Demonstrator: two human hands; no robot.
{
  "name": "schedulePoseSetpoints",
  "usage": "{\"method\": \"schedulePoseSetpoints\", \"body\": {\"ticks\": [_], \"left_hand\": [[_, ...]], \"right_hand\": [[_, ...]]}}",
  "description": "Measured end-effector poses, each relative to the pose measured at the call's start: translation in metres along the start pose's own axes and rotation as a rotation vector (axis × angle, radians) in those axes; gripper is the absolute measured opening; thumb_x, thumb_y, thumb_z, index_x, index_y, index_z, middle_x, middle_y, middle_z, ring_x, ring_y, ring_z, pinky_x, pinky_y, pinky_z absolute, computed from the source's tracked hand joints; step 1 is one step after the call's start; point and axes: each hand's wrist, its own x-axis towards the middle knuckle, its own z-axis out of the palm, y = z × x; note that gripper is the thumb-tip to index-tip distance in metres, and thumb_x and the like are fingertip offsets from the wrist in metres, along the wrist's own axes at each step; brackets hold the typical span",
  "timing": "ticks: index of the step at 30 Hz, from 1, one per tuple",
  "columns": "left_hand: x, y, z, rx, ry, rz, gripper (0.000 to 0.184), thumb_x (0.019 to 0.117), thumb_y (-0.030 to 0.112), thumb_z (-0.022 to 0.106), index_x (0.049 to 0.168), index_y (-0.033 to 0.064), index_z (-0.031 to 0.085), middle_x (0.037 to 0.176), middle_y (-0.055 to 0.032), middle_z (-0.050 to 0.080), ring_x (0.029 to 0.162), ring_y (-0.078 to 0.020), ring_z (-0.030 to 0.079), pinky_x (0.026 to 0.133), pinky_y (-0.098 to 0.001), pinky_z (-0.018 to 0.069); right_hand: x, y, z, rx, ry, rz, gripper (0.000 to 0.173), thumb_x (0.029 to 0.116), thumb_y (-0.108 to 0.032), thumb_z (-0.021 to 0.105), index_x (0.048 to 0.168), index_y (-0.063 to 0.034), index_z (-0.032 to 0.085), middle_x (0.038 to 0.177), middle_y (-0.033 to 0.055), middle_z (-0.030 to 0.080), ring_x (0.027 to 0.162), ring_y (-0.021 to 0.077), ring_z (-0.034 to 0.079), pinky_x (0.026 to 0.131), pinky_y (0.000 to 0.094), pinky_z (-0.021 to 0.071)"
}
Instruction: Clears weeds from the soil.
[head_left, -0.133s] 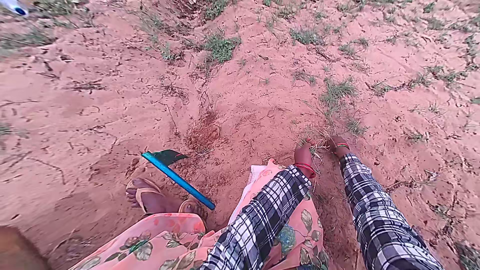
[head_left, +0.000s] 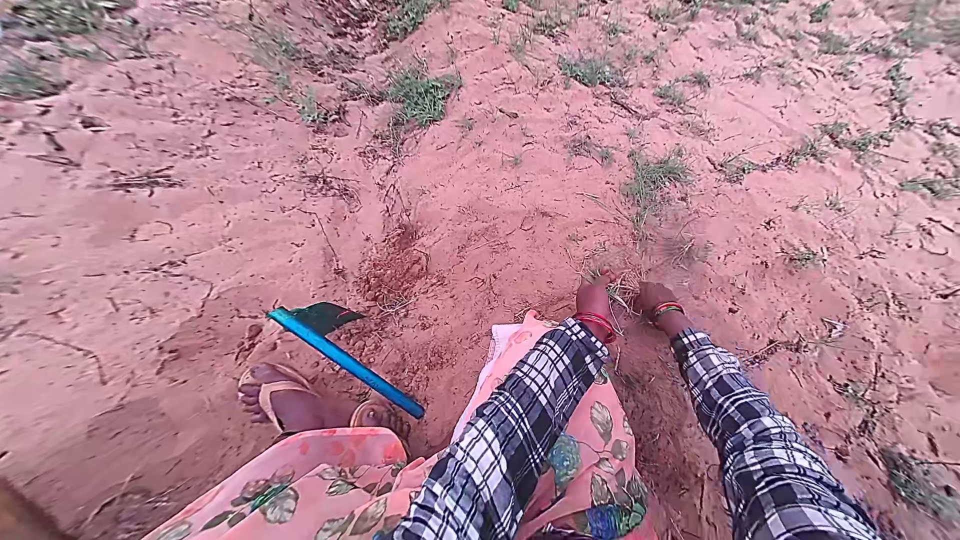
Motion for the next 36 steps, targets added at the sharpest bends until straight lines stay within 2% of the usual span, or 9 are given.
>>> {"method": "schedulePoseSetpoints", "body": {"ticks": [2, 6, 10, 15, 21, 25, 28, 31, 36], "left_hand": [[-0.008, 0.002, 0.001, 0.014, -0.045, 0.015, 0.031, 0.1062, 0.01, 0.049, 0.134, 0.0003, 0.06, 0.118, -0.0119, 0.069, 0.096, -0.0169, 0.064, 0.082, -0.0352, 0.0525], [-0.037, 0.019, 0.004, 0.122, -0.044, 0.029, 0.031, 0.1071, 0.01, 0.047, 0.135, 0.0039, 0.059, 0.117, -0.0083, 0.069, 0.097, -0.0127, 0.063, 0.084, -0.0325, 0.0502], [-0.049, 0.018, 0.005, 0.174, -0.078, 0.1, 0.032, 0.1071, 0.013, 0.049, 0.137, 0.0007, 0.055, 0.124, -0.0099, 0.068, 0.106, -0.0143, 0.065, 0.092, -0.034, 0.0522], [-0.057, 0.022, 0.004, 0.158, -0.073, 0.151, 0.031, 0.1067, 0.011, 0.048, 0.136, 0.0033, 0.057, 0.12, -0.0108, 0.067, 0.101, -0.0156, 0.065, 0.086, -0.034, 0.0532], [-0.037, 0.012, -0.008, 0.184, -0.162, 0.188, 0.034, 0.1071, 0.014, 0.045, 0.137, 0.0051, 0.06, 0.123, -0.0121, 0.069, 0.11, -0.0203, 0.064, 0.094, -0.0419, 0.0509], [-0.039, 0.012, -0.009, 0.194, -0.179, 0.165, 0.035, 0.1086, 0.015, 0.044, 0.139, 0.0036, 0.057, 0.126, -0.0133, 0.067, 0.111, -0.0218, 0.063, 0.095, -0.0429, 0.0511], [-0.034, 0.007, -0.008, 0.234, -0.186, 0.105, 0.038, 0.1071, 0.017, 0.049, 0.143, 0.0034, 0.053, 0.134, -0.016, 0.064, 0.121, -0.0257, 0.061, 0.101, -0.0469, 0.0501], [-0.032, 0.005, -0.006, 0.287, -0.222, 0.058, 0.043, 0.106, 0.021, 0.054, 0.144, -0.0001, 0.051, 0.141, -0.0198, 0.059, 0.13, -0.0298, 0.057, 0.108, -0.0499, 0.0472], [-0.035, 0.004, -0.004, 0.202, -0.248, 0.055, 0.037, 0.1061, 0.017, 0.053, 0.14, 0.0036, 0.057, 0.135, -0.0167, 0.063, 0.12, -0.0255, 0.062, 0.1, -0.0458, 0.0507]], "right_hand": [[-0.088, -0.007, -0.041, 0.074, -0.151, 0.004, 0.055, 0.0944, -0.018, 0.066, 0.146, -0.0044, 0.055, 0.136, 0.0247, 0.065, 0.127, 0.0467, 0.06, 0.102, 0.0695, 0.0457], [-0.181, 0.051, -0.041, 0.15, -0.076, 0.183, 0.039, 0.0997, -0.013, 0.06, 0.131, 0.0088, 0.059, 0.133, 0.0329, 0.062, 0.127, 0.0475, 0.06, 0.104, 0.0651, 0.046], [-0.236, 0.133, -0.011, 0.178, -0.054, 0.405, 0.04, 0.1012, -0.018, 0.059, 0.134, 0.0059, 0.06, 0.134, 0.031, 0.063, 0.127, 0.0464, 0.06, 0.103, 0.0651, 0.0466], [-0.293, 0.133, 0.022, 0.222, -0.261, 0.227, 0.039, 0.0934, -0.013, 0.069, 0.124, 0.0093, 0.064, 0.128, 0.0327, 0.064, 0.123, 0.0475, 0.061, 0.103, 0.066, 0.046], [-0.273, 0.105, -0.014, 0.182, -0.296, 0.077, 0.047, 0.0943, -0.015, 0.07, 0.132, 0.011, 0.059, 0.138, 0.035, 0.056, 0.13, 0.0496, 0.055, 0.107, 0.0668, 0.0423], [-0.213, 0.128, -0.034, 0.124, 0.018, 0.213, 0.074, 0.0834, -0.014, 0.08, 0.152, -0.0129, 0.052, 0.159, 0.0335, 0.034, 0.137, 0.0575, 0.043, 0.103, 0.073, 0.0438], [-0.169, 0.171, -0.02, 0.194, 0.068, 0.305, 0.089, 0.0831, -0.01, 0.08, 0.161, -0.013, 0.037, 0.161, 0.0372, 0.027, 0.143, 0.0614, 0.033, 0.104, 0.0796, 0.0356], [-0.165, 0.183, -0.007, 0.254, -0.125, 0.334, 0.076, 0.0954, -0.017, 0.071, 0.157, 0.0052, 0.032, 0.153, 0.0333, 0.044, 0.143, 0.0457, 0.045, 0.117, 0.0589, 0.0358], [-0.184, 0.133, 0.018, 0.326, 0.002, 0.314, 0.056, 0.0967, -0.013, 0.066, 0.146, 0.0066, 0.049, 0.144, 0.0347, 0.053, 0.137, 0.0474, 0.051, 0.115, 0.0595, 0.0404]]}}
